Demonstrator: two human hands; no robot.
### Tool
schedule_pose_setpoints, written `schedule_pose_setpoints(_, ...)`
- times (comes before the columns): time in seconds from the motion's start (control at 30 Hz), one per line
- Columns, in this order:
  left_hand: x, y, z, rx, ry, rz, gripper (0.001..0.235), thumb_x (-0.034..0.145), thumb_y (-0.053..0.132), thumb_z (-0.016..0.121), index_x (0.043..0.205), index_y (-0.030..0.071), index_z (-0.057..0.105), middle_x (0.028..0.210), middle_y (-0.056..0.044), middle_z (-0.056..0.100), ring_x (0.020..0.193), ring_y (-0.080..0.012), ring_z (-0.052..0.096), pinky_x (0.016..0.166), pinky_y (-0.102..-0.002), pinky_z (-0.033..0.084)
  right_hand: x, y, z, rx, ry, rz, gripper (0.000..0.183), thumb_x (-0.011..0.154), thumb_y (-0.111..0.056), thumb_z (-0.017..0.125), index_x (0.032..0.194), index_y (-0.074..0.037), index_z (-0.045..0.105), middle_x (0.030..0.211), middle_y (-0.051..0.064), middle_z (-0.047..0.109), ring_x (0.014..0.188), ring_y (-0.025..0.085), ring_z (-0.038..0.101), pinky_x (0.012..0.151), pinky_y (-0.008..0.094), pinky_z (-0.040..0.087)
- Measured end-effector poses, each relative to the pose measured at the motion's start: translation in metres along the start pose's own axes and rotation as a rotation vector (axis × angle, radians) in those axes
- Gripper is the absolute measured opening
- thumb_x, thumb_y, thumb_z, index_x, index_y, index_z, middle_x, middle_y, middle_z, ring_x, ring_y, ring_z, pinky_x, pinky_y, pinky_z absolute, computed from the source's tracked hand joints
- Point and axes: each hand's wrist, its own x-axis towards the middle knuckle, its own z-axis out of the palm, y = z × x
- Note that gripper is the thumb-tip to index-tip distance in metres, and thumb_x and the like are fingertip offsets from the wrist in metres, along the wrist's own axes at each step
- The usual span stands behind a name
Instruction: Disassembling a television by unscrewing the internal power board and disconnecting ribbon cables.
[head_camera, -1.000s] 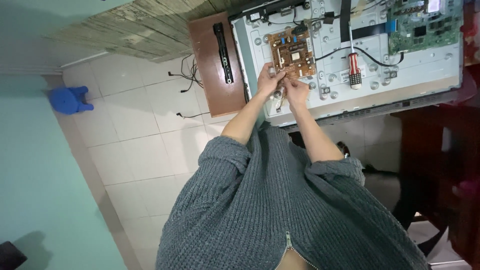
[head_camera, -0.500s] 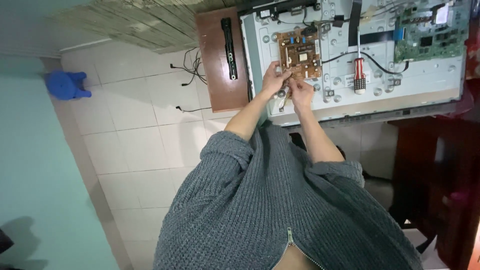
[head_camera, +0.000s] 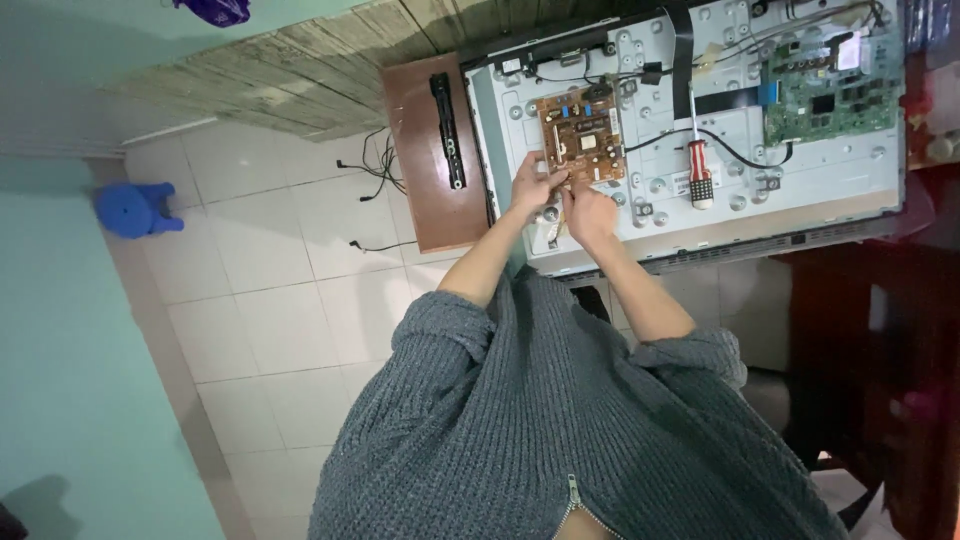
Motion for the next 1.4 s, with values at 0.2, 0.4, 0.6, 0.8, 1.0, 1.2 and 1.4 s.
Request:
schedule_pose_setpoints(0.2, 0.010, -0.017, -0.001, -0.153, -0.019, 0.049, 0.048, 0.085, 0.021, 0.080, 0.126, 0.017, 0.054, 0.087, -0.015, 0.074, 0.074, -0.0220, 0.073, 0.055, -0.028, 0.063, 0.014, 0.035, 0.051, 0.078, 0.057, -0.132, 0.042, 0.096, -0.041, 0.057, 0.067, -0.011, 0.059, 0.058, 0.011, 0.065, 0.067, 0.035, 0.072, 0.061, 0.045, 0.055)
schedule_pose_setpoints(0.4, 0.011, -0.010, 0.005, -0.039, 0.070, 0.018, 0.052, 0.083, 0.028, 0.082, 0.126, 0.018, 0.056, 0.093, -0.020, 0.074, 0.080, -0.0275, 0.074, 0.056, -0.034, 0.065, 0.007, 0.032, 0.056, 0.056, 0.275, -0.198, 0.033, 0.094, -0.036, 0.063, 0.070, -0.014, 0.056, 0.057, 0.009, 0.060, 0.060, 0.030, 0.070, 0.055, 0.042, 0.053)
schedule_pose_setpoints(0.6, -0.017, 0.016, 0.007, -0.119, 0.033, 0.001, 0.053, 0.084, 0.024, 0.081, 0.129, 0.016, 0.054, 0.093, -0.018, 0.074, 0.076, -0.0235, 0.074, 0.056, -0.028, 0.064, 0.005, 0.028, 0.042, 0.270, 0.052, 0.022, 0.033, 0.098, -0.039, 0.060, 0.078, -0.012, 0.065, 0.065, 0.010, 0.067, 0.076, 0.035, 0.071, 0.064, 0.048, 0.055)
schedule_pose_setpoints(0.8, -0.010, 0.005, 0.002, -0.125, 0.021, 0.036, 0.054, 0.083, 0.023, 0.083, 0.127, 0.015, 0.054, 0.092, -0.018, 0.074, 0.077, -0.0224, 0.073, 0.058, -0.031, 0.064, 0.030, 0.043, 0.098, 0.945, 0.011, 0.507, 0.032, 0.086, -0.033, 0.073, 0.062, -0.012, 0.070, 0.049, 0.010, 0.062, 0.045, 0.021, 0.065, 0.039, 0.032, 0.053)
schedule_pose_setpoints(1.0, 0.009, -0.018, 0.008, -0.228, 0.008, 0.045, 0.052, 0.083, 0.018, 0.083, 0.126, 0.016, 0.054, 0.088, -0.015, 0.074, 0.073, -0.0191, 0.072, 0.058, -0.032, 0.064, 0.021, 0.017, 0.072, 1.056, 0.022, 0.620, 0.030, 0.081, -0.035, 0.077, 0.076, -0.006, 0.076, 0.060, 0.017, 0.066, 0.050, 0.024, 0.067, 0.039, 0.040, 0.055)
schedule_pose_setpoints(1.2, -0.003, -0.002, 0.003, -0.220, -0.009, 0.039, 0.053, 0.082, 0.022, 0.085, 0.126, 0.015, 0.056, 0.091, -0.018, 0.074, 0.078, -0.0252, 0.074, 0.056, -0.033, 0.065, 0.006, 0.003, 0.049, 1.117, 0.090, 0.617, 0.027, 0.089, -0.025, 0.071, 0.080, 0.001, 0.075, 0.065, 0.017, 0.067, 0.053, 0.025, 0.068, 0.039, 0.033, 0.059)
schedule_pose_setpoints(1.4, -0.010, 0.005, 0.005, -0.217, 0.011, 0.000, 0.051, 0.082, 0.023, 0.084, 0.124, 0.014, 0.057, 0.092, -0.019, 0.074, 0.076, -0.0251, 0.075, 0.057, -0.032, 0.065, -0.003, -0.006, 0.015, 0.359, 0.106, 0.241, 0.043, 0.100, -0.036, 0.060, 0.075, -0.003, 0.072, 0.068, 0.018, 0.069, 0.077, 0.040, 0.071, 0.065, 0.050, 0.055)
